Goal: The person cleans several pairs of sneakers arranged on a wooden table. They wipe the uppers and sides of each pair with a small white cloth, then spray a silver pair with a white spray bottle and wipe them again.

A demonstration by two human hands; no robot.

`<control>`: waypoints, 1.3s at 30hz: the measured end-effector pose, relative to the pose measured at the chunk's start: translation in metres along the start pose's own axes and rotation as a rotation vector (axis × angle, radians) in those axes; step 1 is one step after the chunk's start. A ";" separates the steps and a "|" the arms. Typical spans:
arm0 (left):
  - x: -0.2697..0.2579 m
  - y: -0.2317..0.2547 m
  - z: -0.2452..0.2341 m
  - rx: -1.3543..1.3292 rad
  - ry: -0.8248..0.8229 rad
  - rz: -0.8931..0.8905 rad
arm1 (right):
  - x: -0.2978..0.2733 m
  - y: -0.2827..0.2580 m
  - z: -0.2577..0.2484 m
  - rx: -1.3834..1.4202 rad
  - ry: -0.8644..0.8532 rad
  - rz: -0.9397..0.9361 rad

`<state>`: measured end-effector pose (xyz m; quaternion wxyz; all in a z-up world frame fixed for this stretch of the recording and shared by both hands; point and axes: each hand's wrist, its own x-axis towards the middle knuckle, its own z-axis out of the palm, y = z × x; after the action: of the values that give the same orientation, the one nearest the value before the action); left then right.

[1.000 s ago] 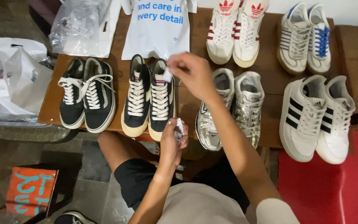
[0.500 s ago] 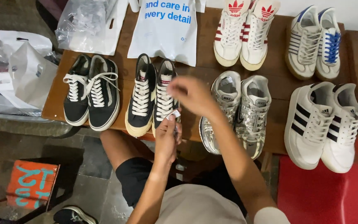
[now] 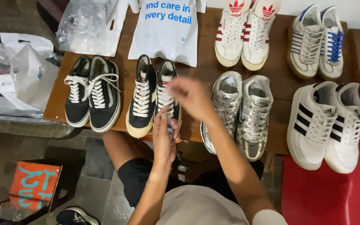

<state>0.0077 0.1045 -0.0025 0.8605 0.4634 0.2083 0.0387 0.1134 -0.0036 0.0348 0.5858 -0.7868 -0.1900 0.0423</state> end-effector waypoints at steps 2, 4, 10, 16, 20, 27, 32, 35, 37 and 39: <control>0.013 -0.020 -0.018 -0.057 0.000 -0.025 | 0.020 -0.022 -0.003 -0.077 0.023 -0.068; 0.022 -0.029 -0.029 -0.113 -0.004 -0.047 | 0.050 -0.022 0.007 -0.154 0.050 -0.140; 0.000 0.013 -0.002 0.024 0.133 -0.169 | 0.130 0.010 0.046 -0.289 0.014 -0.408; 0.012 0.001 -0.020 -0.075 0.046 -0.061 | 0.131 0.017 0.055 -0.495 -0.072 -0.308; 0.015 -0.005 -0.026 -0.046 0.036 0.006 | 0.080 0.003 0.044 -0.232 0.012 -0.289; 0.023 -0.013 -0.028 0.005 0.200 0.115 | -0.036 -0.014 0.016 -0.082 -0.175 -0.007; 0.014 -0.012 -0.013 0.093 0.161 0.151 | -0.056 -0.010 0.009 0.013 -0.031 -0.024; 0.012 0.025 -0.007 0.320 0.142 0.365 | -0.070 0.005 -0.004 0.013 0.033 -0.082; 0.027 0.060 -0.026 0.476 0.117 0.553 | -0.083 0.010 -0.025 0.013 0.077 -0.115; 0.053 0.099 -0.066 0.747 0.343 1.399 | -0.097 0.002 -0.056 0.033 0.232 -0.051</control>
<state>0.0421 0.2259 0.0290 0.3815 0.7306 -0.0015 0.5663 0.0405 -0.0881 0.0353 0.6177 -0.7715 -0.1399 -0.0609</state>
